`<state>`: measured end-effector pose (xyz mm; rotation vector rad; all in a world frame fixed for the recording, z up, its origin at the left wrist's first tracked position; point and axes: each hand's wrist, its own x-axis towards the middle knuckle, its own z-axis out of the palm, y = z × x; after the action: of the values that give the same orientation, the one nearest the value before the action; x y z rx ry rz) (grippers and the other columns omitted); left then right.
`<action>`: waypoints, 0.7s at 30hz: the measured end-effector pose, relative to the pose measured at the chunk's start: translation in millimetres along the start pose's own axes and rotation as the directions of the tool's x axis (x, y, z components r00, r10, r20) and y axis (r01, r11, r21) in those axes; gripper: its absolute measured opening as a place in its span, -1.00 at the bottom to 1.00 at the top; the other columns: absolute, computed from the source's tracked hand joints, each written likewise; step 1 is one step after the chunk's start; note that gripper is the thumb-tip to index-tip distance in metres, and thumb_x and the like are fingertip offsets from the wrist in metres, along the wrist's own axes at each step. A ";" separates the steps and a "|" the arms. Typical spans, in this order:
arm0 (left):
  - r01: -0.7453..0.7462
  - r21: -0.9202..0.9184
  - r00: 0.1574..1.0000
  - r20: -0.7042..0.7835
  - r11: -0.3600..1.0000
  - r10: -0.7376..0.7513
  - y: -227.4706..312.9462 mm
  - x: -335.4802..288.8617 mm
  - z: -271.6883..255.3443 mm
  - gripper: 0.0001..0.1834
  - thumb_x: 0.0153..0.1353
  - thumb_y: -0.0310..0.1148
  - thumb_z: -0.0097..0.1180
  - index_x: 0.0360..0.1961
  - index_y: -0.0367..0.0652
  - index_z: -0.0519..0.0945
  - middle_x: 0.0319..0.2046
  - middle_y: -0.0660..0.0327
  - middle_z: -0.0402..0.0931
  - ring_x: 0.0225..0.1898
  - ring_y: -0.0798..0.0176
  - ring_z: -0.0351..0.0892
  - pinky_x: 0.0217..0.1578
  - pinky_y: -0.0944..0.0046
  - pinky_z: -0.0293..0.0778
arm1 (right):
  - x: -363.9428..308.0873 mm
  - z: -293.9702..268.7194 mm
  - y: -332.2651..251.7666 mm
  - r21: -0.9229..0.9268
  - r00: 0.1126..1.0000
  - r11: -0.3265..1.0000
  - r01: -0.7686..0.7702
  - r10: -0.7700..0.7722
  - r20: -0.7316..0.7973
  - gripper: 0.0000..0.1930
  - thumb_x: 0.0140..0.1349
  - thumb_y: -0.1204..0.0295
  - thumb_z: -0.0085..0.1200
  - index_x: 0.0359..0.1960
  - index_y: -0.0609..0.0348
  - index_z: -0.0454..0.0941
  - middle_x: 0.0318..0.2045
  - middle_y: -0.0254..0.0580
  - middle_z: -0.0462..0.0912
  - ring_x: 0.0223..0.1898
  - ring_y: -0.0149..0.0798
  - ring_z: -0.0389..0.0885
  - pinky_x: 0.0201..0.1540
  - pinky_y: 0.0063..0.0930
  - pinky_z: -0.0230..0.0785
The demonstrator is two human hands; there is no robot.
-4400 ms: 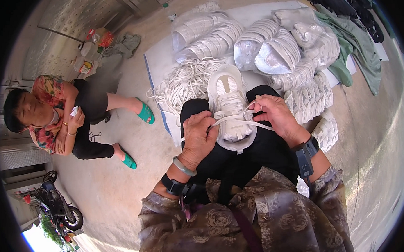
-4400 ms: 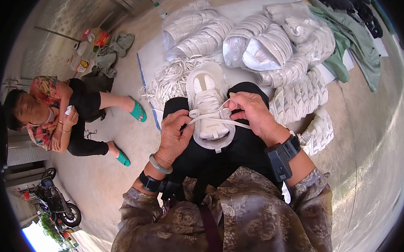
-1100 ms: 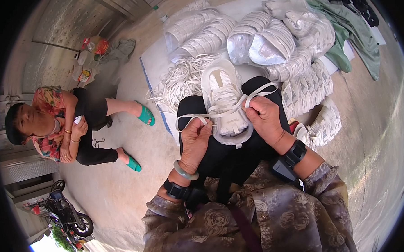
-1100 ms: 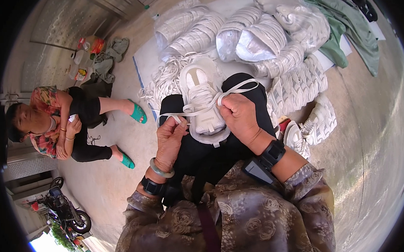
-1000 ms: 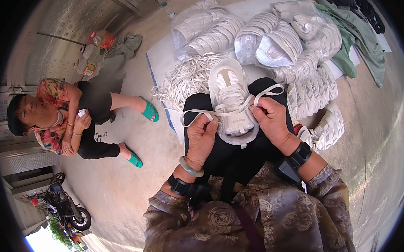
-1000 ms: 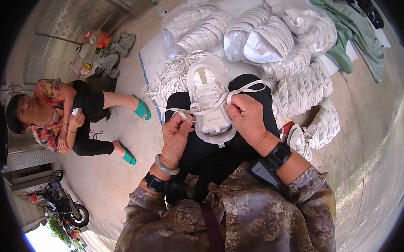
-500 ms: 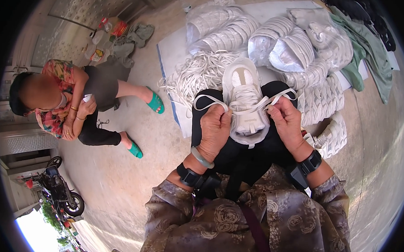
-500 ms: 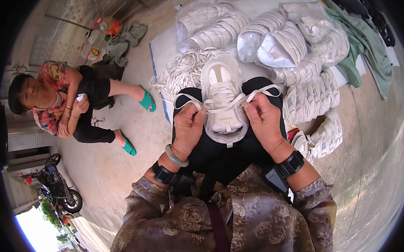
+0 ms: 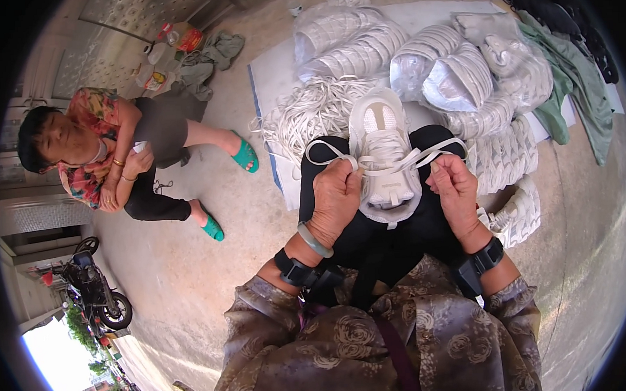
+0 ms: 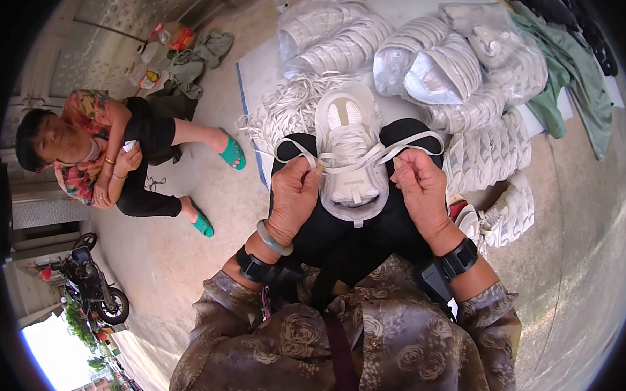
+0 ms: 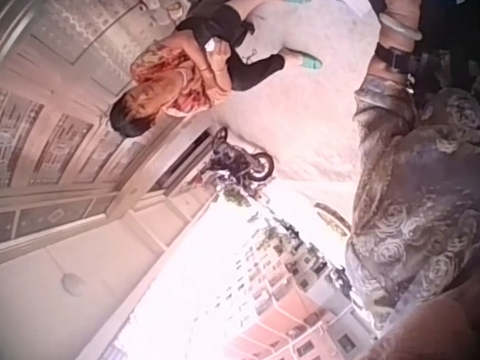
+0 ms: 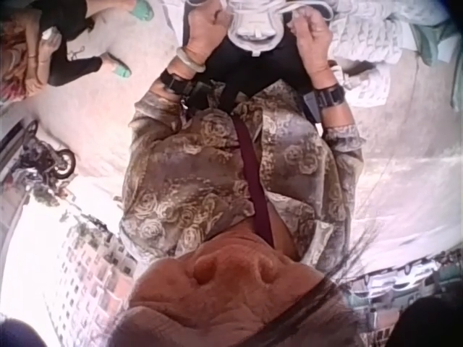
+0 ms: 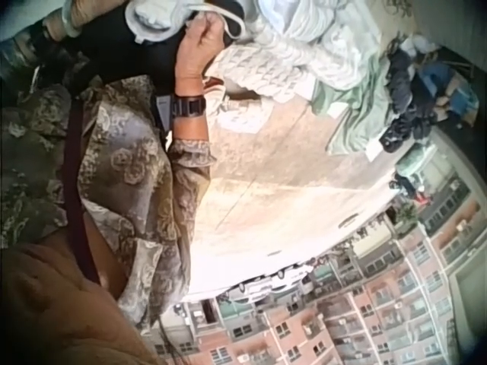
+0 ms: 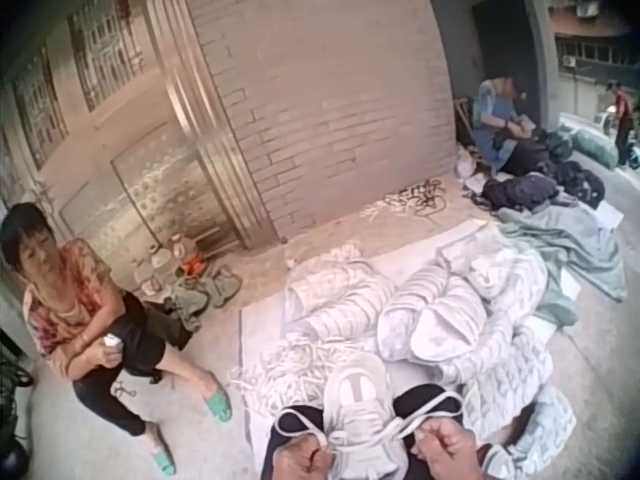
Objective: Lacing white sneakers from a large pile of components.
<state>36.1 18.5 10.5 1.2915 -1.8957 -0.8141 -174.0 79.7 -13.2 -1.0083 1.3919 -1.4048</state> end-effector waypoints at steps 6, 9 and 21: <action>0.070 -0.074 0.997 -0.022 0.995 -0.072 -11.9 -2.7 5.1 -0.86 -0.02 -0.58 0.10 -0.60 -0.31 0.37 -0.66 0.03 0.32 -0.62 -0.05 0.34 -0.57 0.19 0.28 | -1.6 -1.3 0.5 0.019 1.000 1.000 -0.017 0.017 0.000 -0.91 0.26 0.46 -0.02 -0.31 0.23 0.45 -0.54 -0.42 0.48 -0.51 -0.58 0.41 -0.44 -0.69 0.30; 0.097 -0.100 0.995 -0.018 0.990 -0.100 -11.6 -2.8 6.6 -0.86 -0.02 -0.58 0.10 -0.59 -0.30 0.38 -0.65 0.03 0.32 -0.61 -0.03 0.36 -0.56 0.19 0.29 | -2.7 -2.0 1.4 0.037 1.000 0.999 -0.024 0.025 -0.006 -0.90 0.26 0.45 -0.01 -0.31 0.22 0.46 -0.55 -0.42 0.48 -0.52 -0.59 0.40 -0.44 -0.70 0.28; -0.117 0.223 0.992 0.070 0.968 0.104 6.7 -2.1 2.3 -0.82 -0.01 -0.40 0.15 -0.45 -0.24 0.44 -0.56 0.08 0.41 -0.51 -0.01 0.46 -0.45 0.07 0.41 | -5.1 -2.3 -0.5 -0.140 0.986 0.977 0.160 -0.164 -0.021 -0.93 0.22 0.50 0.00 -0.31 0.23 0.48 -0.46 -0.37 0.49 -0.47 -0.53 0.37 -0.37 -0.67 0.26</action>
<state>31.3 22.8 14.2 1.2935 -2.1362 -0.5963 -174.9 85.2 -12.6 -1.2171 1.4742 -1.4638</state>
